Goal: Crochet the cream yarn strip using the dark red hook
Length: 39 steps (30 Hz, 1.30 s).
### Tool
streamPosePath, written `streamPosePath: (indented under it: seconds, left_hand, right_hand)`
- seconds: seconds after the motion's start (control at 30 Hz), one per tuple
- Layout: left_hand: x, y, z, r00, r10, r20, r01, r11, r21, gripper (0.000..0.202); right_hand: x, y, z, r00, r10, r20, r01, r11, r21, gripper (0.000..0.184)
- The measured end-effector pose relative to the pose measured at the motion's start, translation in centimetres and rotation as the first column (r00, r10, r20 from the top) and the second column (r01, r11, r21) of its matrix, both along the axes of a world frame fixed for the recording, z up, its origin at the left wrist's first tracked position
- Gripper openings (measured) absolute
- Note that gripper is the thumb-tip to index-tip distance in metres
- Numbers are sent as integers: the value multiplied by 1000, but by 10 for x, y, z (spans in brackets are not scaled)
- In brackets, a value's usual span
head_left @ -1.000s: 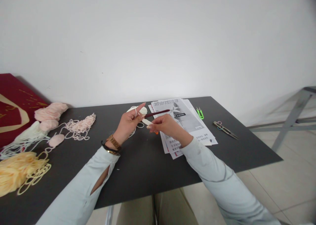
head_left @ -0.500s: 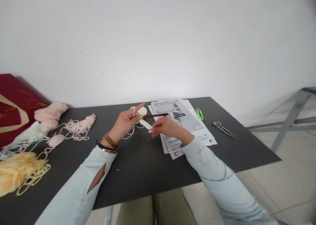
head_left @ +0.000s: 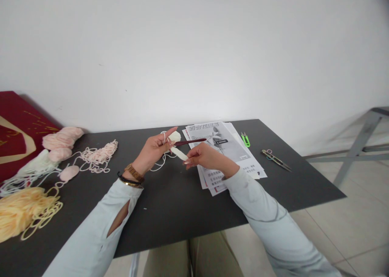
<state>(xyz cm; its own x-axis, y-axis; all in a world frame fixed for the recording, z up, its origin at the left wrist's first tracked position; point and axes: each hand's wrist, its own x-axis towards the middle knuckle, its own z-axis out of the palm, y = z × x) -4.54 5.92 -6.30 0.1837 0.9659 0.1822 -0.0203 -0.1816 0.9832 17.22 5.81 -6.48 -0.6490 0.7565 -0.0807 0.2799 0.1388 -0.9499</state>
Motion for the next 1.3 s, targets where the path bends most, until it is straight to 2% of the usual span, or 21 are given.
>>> streamPosePath:
  seconds: [0.2,0.37,0.4,0.47,0.53,0.57,0.67,0.73,0.83,0.93,1.0,1.2,1.3]
  left_hand:
    - [-2,2,-3,1000,13,2,-13,1000,7,47]
    - [0,0,-2,1000,-2,10,2,1000,4,41]
    - [0,0,-1,1000,-6,2,6,1000,8,38]
    - [2,-2,0,999,-20,-36,21,999,25,30]
    - [5,-3,2,996,-33,-79,37,998,46,25]
    - [6,-4,3,995,-34,-92,40,998,54,25]
    - [12,-7,5,994,-31,-106,38,997,66,29]
    - [16,-9,6,992,-32,-120,41,996,77,28]
    - [20,-13,6,989,-36,-146,49,995,87,26]
    - [22,-17,7,981,-58,-187,76,993,86,60]
    - [21,-19,9,979,-77,-186,92,993,75,70]
    - [23,-21,13,993,-120,5,120,993,-12,69]
    - [24,-21,11,997,-68,46,69,997,-35,67]
  right_hand:
    - [1,-2,4,1000,-15,6,15,1000,17,18]
    - [0,-3,5,998,-23,52,19,997,68,23]
    - [-1,-3,5,999,-43,30,41,997,64,26]
    - [-4,-4,6,994,-80,-73,82,996,27,43]
    - [-8,-6,8,964,-155,-216,147,988,-52,59]
    - [-10,-7,9,937,-215,-276,194,976,-100,61]
    - [-14,-9,10,830,-408,-380,338,911,-238,50]
    - [-15,-9,10,785,-454,-422,365,889,-277,45]
    - [-16,-10,9,746,-469,-473,350,880,-321,42]
    - [-18,-11,8,726,-491,-481,351,867,-355,42]
    - [-18,-11,8,710,-503,-494,354,860,-367,42]
    - [-16,-8,8,630,-507,-589,369,862,-347,37]
    - [-16,-8,8,612,-500,-613,369,866,-338,35]
